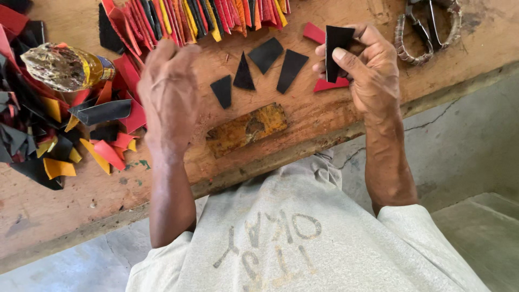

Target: The person repeatedly picks up small triangular leather pieces in red, black, and orange, aligns them edge-to-edge, and presses them together on a wooden workbench. They handle the pieces one at a time, occasionally stacking or repositioning them, with a pair of shears visible on the table.

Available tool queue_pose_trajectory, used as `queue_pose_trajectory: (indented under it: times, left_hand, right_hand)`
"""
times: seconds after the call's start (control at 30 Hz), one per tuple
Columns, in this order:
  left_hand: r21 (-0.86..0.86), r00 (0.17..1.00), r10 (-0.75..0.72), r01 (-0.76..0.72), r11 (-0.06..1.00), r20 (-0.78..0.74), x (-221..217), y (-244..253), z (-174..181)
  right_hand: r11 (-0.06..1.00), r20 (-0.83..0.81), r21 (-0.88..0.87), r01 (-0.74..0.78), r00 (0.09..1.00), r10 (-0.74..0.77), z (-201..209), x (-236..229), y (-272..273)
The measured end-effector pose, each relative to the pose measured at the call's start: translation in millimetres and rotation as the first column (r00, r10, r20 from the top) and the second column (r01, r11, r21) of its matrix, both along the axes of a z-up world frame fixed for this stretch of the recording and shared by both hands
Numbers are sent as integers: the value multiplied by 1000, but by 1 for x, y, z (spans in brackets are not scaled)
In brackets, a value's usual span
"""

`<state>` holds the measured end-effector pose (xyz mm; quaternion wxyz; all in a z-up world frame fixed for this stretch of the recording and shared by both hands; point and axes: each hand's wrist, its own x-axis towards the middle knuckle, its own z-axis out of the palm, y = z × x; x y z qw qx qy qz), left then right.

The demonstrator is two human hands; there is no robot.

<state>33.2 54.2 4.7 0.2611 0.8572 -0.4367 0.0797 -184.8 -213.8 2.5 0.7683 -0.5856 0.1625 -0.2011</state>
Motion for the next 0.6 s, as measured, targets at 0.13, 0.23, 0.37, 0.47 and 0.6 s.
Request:
queue_pose_trajectory:
  times: [0.13,0.23,0.37,0.47,0.6]
  left_hand:
    - [-1,997,-22,22,1000,-68,-2,-30,-23]
    - [-13,996,72,-73,997,-52,-4,-43,-37]
    - [-100,995,95,-97,990,-22,-2,-30,-36]
    - [-237,1000,5,0,972,19,2,-26,-28]
    - [-335,996,-85,89,938,27,-1,-24,-20]
  right_hand:
    - [999,2,-22,-33,999,33,-3,3,4]
    - [999,0,-24,-41,999,41,-4,1,4]
    - [1000,-22,8,-17,1000,17,-2,-5,-3]
    - [996,-22,80,-35,999,37,0,-9,-9]
    - [986,-39,165,-32,999,39,-4,-13,-12]
